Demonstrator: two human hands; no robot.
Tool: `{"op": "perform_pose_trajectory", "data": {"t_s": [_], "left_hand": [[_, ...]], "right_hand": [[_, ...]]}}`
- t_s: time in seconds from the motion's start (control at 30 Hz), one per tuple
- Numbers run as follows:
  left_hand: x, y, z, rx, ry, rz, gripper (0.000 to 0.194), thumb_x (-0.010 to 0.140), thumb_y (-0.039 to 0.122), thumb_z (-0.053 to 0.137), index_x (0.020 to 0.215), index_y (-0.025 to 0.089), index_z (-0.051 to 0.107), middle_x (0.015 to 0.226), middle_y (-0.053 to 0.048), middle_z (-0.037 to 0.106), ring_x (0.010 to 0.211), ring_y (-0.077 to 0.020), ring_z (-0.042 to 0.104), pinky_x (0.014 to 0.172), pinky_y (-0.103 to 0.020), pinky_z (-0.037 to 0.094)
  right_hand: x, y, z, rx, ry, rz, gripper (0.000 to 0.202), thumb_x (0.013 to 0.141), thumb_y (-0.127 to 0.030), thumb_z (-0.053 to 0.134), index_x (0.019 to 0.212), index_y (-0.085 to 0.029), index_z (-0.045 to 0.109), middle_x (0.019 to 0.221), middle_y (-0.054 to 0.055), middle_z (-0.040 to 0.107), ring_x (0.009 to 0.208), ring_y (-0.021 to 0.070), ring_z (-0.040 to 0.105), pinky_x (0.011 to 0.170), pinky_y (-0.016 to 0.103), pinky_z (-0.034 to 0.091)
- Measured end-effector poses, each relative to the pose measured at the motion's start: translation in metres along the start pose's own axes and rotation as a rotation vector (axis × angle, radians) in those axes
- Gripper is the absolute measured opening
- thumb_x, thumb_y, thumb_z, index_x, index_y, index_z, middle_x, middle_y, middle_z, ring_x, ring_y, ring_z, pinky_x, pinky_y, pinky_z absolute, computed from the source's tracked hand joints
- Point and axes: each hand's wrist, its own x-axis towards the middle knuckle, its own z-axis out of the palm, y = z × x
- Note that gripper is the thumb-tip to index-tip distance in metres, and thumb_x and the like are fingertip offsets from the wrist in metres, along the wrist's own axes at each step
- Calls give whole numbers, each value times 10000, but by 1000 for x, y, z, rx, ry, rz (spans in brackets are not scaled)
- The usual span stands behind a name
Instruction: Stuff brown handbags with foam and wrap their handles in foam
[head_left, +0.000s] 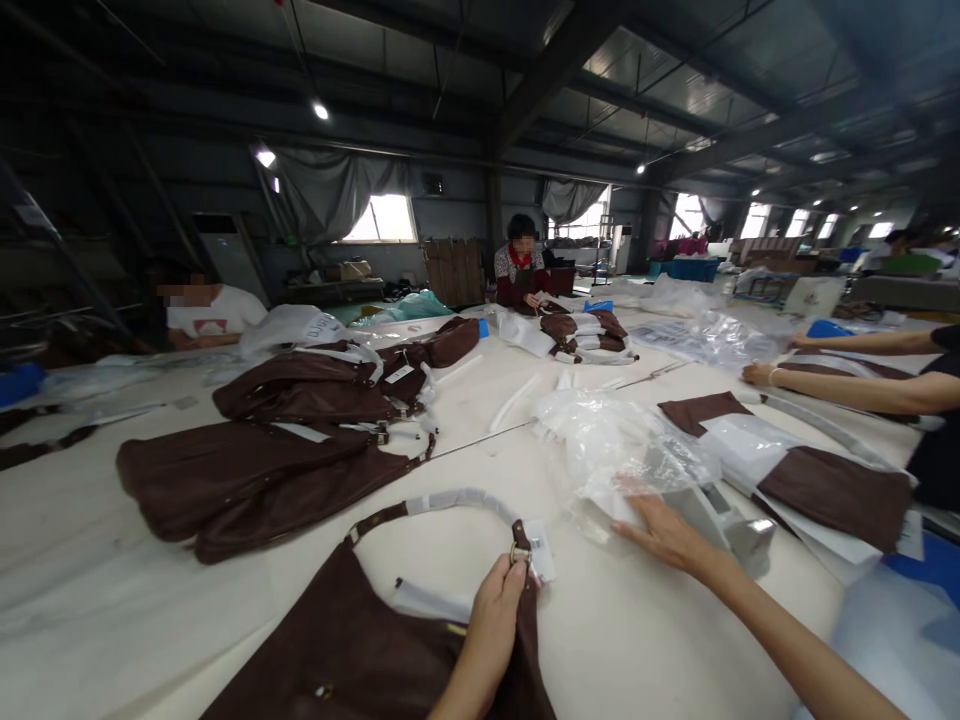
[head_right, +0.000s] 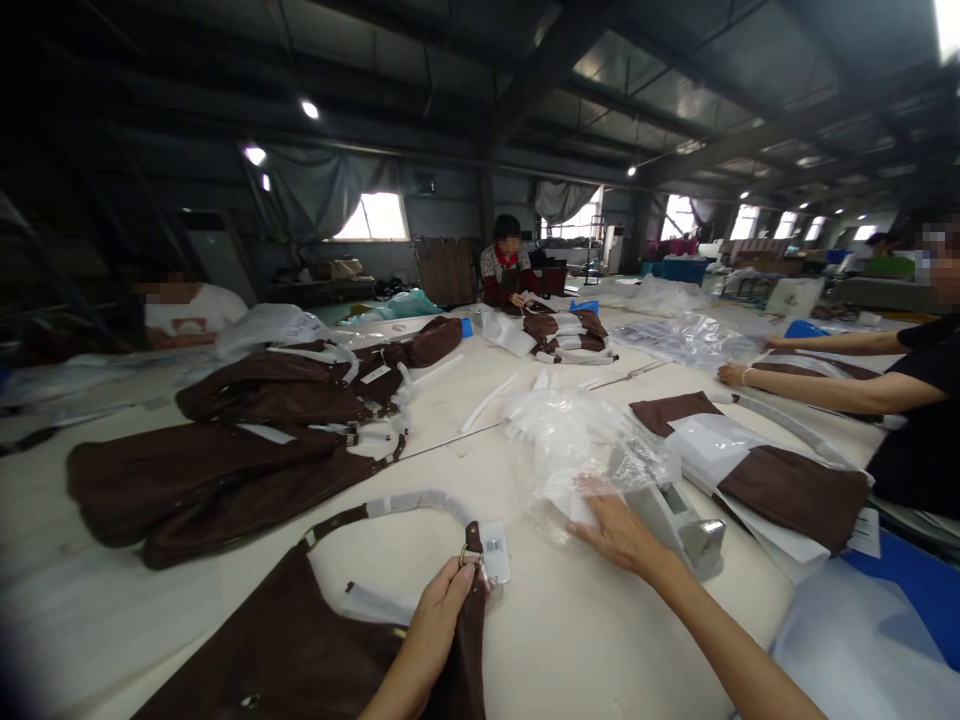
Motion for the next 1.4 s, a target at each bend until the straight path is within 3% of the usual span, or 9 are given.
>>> {"op": "perform_pose_trajectory", "data": {"t_s": [0.23, 0.47, 0.63, 0.8, 0.97, 1.07, 1.17, 1.27, 1.4], "left_hand": [[-3, 1, 0, -12, -7, 3, 498, 862, 668, 468, 871, 190, 609, 821, -40, 633, 811, -218, 572, 797, -317, 430], [-4, 8, 1, 38, -7, 13, 507, 856, 679, 427, 821, 200, 591, 796, -39, 625, 813, -224, 573, 813, -314, 429], [-9, 17, 2, 23, -21, 6, 439, 871, 622, 444, 833, 204, 569, 817, -34, 612, 841, -221, 562, 830, -302, 420], [-10, 19, 4, 16, 1, 4, 402, 874, 587, 443, 818, 208, 565, 810, -29, 592, 836, -222, 555, 825, -302, 414], [-9, 22, 7, 4, 59, 1, 407, 862, 610, 446, 804, 221, 547, 771, -20, 597, 792, -215, 566, 785, -305, 430], [-12, 27, 5, -50, 69, -24, 431, 851, 651, 450, 806, 227, 514, 703, 0, 586, 691, -195, 571, 700, -305, 451], [-17, 31, -4, -143, 47, -97, 497, 816, 719, 478, 844, 223, 494, 669, 16, 583, 581, -162, 548, 573, -277, 436], [-22, 33, -17, -181, 48, -120, 563, 774, 762, 525, 881, 210, 503, 667, 20, 591, 545, -137, 538, 528, -250, 421], [-30, 32, -34, -139, 72, -123, 620, 735, 815, 533, 863, 210, 506, 658, 20, 602, 522, -131, 535, 490, -234, 402]], "right_hand": [[-1, 14, 5, -112, 96, -120, 506, 1002, -395, 337, 1396, -155, 544, 1466, 137, 510, 1386, 293, 444, 1133, 485, 392], [-12, 22, 2, -346, 482, -383, 447, 928, -144, 413, 1331, -203, 599, 1253, 119, 674, 1175, 261, 623, 957, 413, 532], [-30, 13, -13, -344, 603, -487, 475, 942, -158, 438, 1393, -262, 549, 1188, 58, 712, 1055, 231, 683, 934, 364, 534], [-41, 3, -24, -209, 551, -345, 425, 927, -236, 435, 1290, -299, 647, 1131, 55, 736, 986, 272, 715, 888, 408, 552], [-26, -24, -25, 18, 574, -177, 319, 914, -458, 487, 1008, -259, 718, 966, 106, 759, 843, 307, 725, 784, 429, 562], [-10, -53, -15, 209, 459, 13, 369, 889, -591, 484, 858, -260, 644, 730, 91, 706, 632, 283, 661, 644, 403, 523], [0, -79, 5, 494, 225, 133, 328, 897, -548, 492, 924, -242, 605, 822, 82, 705, 791, 285, 663, 750, 394, 524], [3, -93, 27, 773, -6, 126, 329, 843, -405, 574, 1107, -212, 608, 1050, 75, 705, 1039, 286, 630, 921, 391, 484], [2, -96, 38, 1024, -274, 76, 297, 776, -425, 675, 949, -184, 662, 876, 40, 705, 838, 253, 641, 768, 346, 486]]}}
